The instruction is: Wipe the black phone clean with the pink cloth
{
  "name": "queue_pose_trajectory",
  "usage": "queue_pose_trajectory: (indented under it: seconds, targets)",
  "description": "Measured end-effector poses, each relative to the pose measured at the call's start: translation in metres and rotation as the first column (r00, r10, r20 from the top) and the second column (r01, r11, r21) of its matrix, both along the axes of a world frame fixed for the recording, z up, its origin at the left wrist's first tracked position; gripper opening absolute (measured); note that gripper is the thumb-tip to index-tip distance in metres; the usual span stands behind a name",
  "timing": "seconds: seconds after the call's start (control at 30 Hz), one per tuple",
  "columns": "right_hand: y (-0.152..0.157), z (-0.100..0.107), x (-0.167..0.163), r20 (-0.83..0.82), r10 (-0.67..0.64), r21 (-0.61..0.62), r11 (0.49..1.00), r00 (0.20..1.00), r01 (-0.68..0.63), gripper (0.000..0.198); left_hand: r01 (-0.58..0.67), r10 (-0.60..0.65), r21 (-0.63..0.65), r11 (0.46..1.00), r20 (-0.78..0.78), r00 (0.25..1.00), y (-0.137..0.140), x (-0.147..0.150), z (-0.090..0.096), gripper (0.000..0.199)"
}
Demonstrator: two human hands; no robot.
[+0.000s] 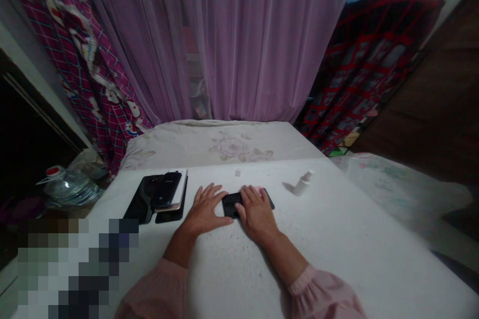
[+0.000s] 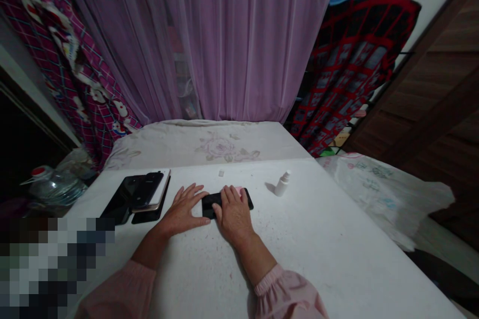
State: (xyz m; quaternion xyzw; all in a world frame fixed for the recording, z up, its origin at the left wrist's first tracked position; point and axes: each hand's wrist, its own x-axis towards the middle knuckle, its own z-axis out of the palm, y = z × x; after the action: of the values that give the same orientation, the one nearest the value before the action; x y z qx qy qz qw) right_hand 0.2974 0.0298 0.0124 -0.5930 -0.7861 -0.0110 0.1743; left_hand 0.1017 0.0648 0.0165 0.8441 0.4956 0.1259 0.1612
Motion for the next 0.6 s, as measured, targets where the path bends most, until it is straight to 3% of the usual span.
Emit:
queue_pose_trajectory:
  seconds: [0.1,0.17,0.37,0.43,0.5,0.6]
  targets:
    - [-0.004,0.002,-0.008,-0.021,0.099,-0.013,0.995,0.995,-0.099,0.049,-0.003,0.003,-0.007,1.000,-0.020,1.000,-0.001,0.001,0.002,0.075]
    - [-0.004,0.003,-0.006,-0.027,0.096,-0.004,0.995,0.995,-0.096,0.048,-0.005,0.005,-0.002,1.000,-0.021,1.000,-0.001,0.001,0.003,0.074]
    - [0.005,0.001,0.017,0.003,-0.185,0.052,0.982,0.983,0.184,0.045,-0.001,0.001,0.009,1.000,0.009,1.000,0.000,-0.001,0.000,0.071]
    - [0.006,0.000,0.020,0.014,-0.222,0.064,0.973,0.975,0.221,0.046,-0.001,0.001,0.011,1.000,0.014,1.000,0.000,-0.001,-0.001,0.071]
    - [0.005,-0.002,0.016,0.020,-0.184,0.060,0.981,0.983,0.182,0.047,-0.001,0.001,0.009,1.000,0.007,1.000,0.000,-0.001,-0.001,0.072]
    - [0.000,-0.003,0.004,0.008,-0.019,0.023,1.000,1.000,0.019,0.049,-0.004,0.004,0.012,1.000,-0.007,1.000,0.000,0.001,0.000,0.073]
